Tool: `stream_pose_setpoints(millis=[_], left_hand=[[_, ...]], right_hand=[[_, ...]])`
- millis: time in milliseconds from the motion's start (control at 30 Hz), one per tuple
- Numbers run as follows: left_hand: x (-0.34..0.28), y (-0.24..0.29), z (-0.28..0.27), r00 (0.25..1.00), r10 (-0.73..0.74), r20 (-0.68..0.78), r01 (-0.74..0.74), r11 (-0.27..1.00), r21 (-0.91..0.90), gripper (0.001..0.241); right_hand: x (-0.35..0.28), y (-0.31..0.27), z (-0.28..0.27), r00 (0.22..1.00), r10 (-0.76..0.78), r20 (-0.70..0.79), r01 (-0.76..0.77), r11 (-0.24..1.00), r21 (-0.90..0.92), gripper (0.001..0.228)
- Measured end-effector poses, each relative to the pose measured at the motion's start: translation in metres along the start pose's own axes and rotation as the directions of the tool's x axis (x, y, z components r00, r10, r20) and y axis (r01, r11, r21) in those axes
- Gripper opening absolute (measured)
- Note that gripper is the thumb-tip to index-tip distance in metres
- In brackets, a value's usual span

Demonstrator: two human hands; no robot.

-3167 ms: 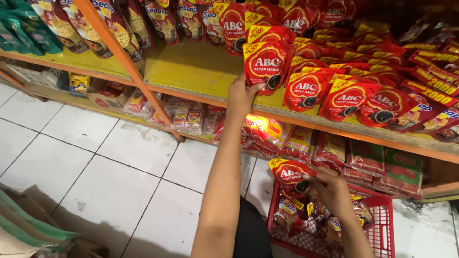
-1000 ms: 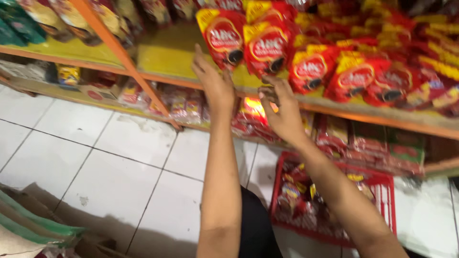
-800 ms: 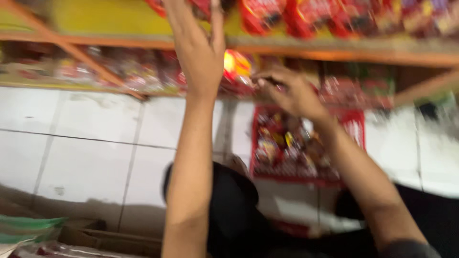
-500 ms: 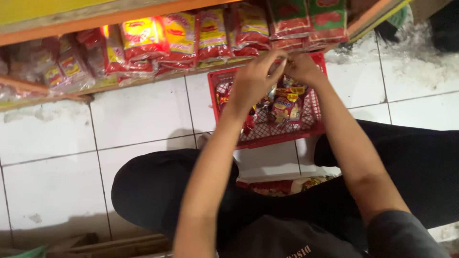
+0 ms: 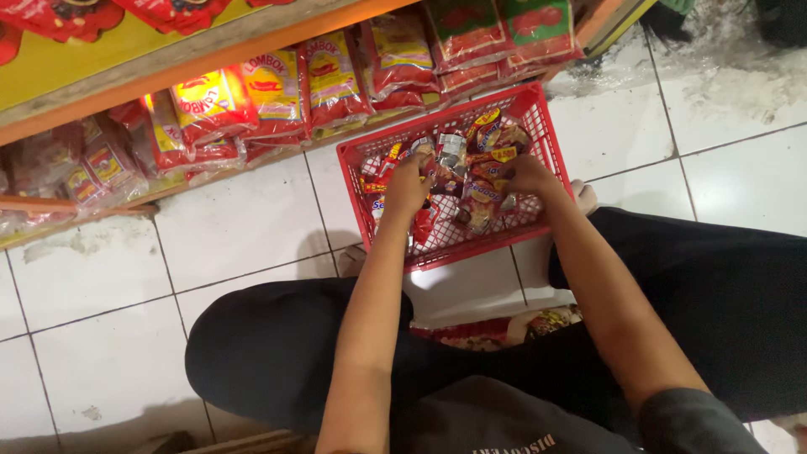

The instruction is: The person moves condiment packets from a red plastic crate and arranges them onto a shelf in a store, handling the packets one by one to form organized rows.

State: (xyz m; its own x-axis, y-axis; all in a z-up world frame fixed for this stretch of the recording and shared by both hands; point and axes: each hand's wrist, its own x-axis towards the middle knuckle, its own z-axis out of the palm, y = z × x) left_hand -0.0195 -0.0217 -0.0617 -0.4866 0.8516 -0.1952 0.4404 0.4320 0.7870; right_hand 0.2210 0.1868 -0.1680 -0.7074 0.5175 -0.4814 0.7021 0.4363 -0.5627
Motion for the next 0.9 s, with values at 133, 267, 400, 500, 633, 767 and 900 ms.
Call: stream_pose_setpoints(millis=[133,267,400,500,633,767,900], left_hand=[[0.004,-0.014,0.023,0.981,0.178,-0.074,-0.166,0.976,0.139,0.051],[0.005,-0.024,0.026,0.969,0.219,-0.116,-0.211,0.974,0.076,0.051],[0.010,-0.037,0.023,0.999,-0.022,-0.034,0.020,0.999,-0.048,0.049],[0.008,-0.055,0.029,0.999,-0.025,-0.043,0.022,0.998,-0.051,0.036],[0.005,-0.076,0.035,0.998,-0.048,-0.045,0.046,0.998,-0.039,0.026],[0.010,-0.083,0.026,0.998,-0.054,0.023,0.057,0.987,-0.149,0.025],[0.013,-0.074,0.004,0.982,-0.146,-0.119,0.102,0.943,-0.317,0.025]], right_hand=[[-0.004,-0.001,0.004,0.884,-0.025,-0.466,0.065,0.995,0.070,0.029],[-0.004,-0.007,0.013,0.819,-0.079,-0.569,0.142,0.987,0.068,0.051],[-0.006,-0.026,0.017,0.843,0.025,-0.537,0.042,0.993,0.114,0.057],[-0.004,-0.040,0.008,0.921,0.200,-0.335,-0.150,0.974,0.168,0.070],[-0.005,-0.045,0.004,0.964,0.120,-0.239,-0.122,0.992,0.006,0.084],[-0.004,-0.064,0.003,0.945,0.116,-0.306,-0.219,0.919,-0.327,0.081],[-0.014,-0.124,-0.002,0.926,-0.206,-0.316,0.199,0.978,-0.056,0.101]])
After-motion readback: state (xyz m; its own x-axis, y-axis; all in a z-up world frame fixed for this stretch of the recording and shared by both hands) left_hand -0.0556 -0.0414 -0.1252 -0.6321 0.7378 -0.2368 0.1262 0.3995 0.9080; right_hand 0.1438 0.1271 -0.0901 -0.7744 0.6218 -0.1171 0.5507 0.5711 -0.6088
